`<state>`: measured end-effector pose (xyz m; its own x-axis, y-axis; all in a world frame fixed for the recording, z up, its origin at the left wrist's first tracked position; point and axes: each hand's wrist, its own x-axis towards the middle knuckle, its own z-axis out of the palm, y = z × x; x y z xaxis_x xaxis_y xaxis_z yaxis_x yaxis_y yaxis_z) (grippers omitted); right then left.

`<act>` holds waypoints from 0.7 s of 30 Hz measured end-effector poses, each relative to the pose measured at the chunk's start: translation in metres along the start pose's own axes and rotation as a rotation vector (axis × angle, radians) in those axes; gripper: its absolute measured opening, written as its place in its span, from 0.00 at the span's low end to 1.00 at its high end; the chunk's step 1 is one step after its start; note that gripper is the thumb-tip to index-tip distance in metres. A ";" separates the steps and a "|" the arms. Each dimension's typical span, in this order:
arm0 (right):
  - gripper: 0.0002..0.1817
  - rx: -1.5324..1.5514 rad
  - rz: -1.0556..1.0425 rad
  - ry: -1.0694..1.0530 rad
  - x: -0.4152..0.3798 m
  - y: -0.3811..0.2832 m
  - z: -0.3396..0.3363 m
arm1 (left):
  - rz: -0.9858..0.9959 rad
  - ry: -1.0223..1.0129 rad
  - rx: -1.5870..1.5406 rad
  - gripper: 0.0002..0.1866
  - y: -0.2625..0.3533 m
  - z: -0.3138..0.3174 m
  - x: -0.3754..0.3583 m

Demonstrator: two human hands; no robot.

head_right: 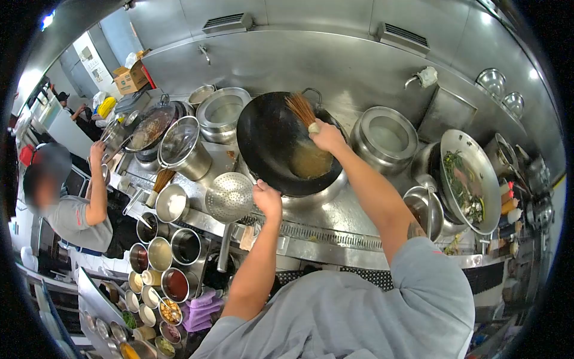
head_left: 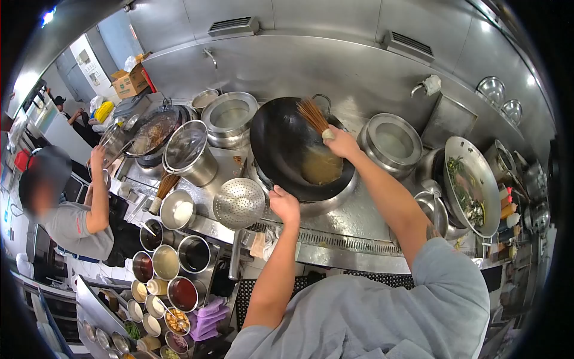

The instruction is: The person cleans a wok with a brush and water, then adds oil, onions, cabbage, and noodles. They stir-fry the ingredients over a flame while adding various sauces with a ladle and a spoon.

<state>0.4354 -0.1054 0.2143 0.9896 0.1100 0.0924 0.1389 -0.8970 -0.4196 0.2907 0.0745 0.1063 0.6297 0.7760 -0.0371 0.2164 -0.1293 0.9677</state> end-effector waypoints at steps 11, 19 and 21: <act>0.39 0.327 0.135 0.017 0.000 0.002 -0.001 | 0.276 -0.040 0.074 0.20 0.054 -0.025 -0.039; 0.38 0.621 0.236 0.032 -0.039 0.019 -0.024 | 0.401 -0.174 0.051 0.19 0.079 -0.028 -0.062; 0.38 0.717 0.277 0.059 -0.044 0.027 -0.023 | 0.537 -0.170 0.075 0.18 0.081 -0.027 -0.068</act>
<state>0.3947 -0.1448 0.2199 0.9910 -0.1190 -0.0619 -0.1039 -0.3892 -0.9153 0.2448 0.0279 0.1935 0.7756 0.4799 0.4101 -0.1192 -0.5267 0.8417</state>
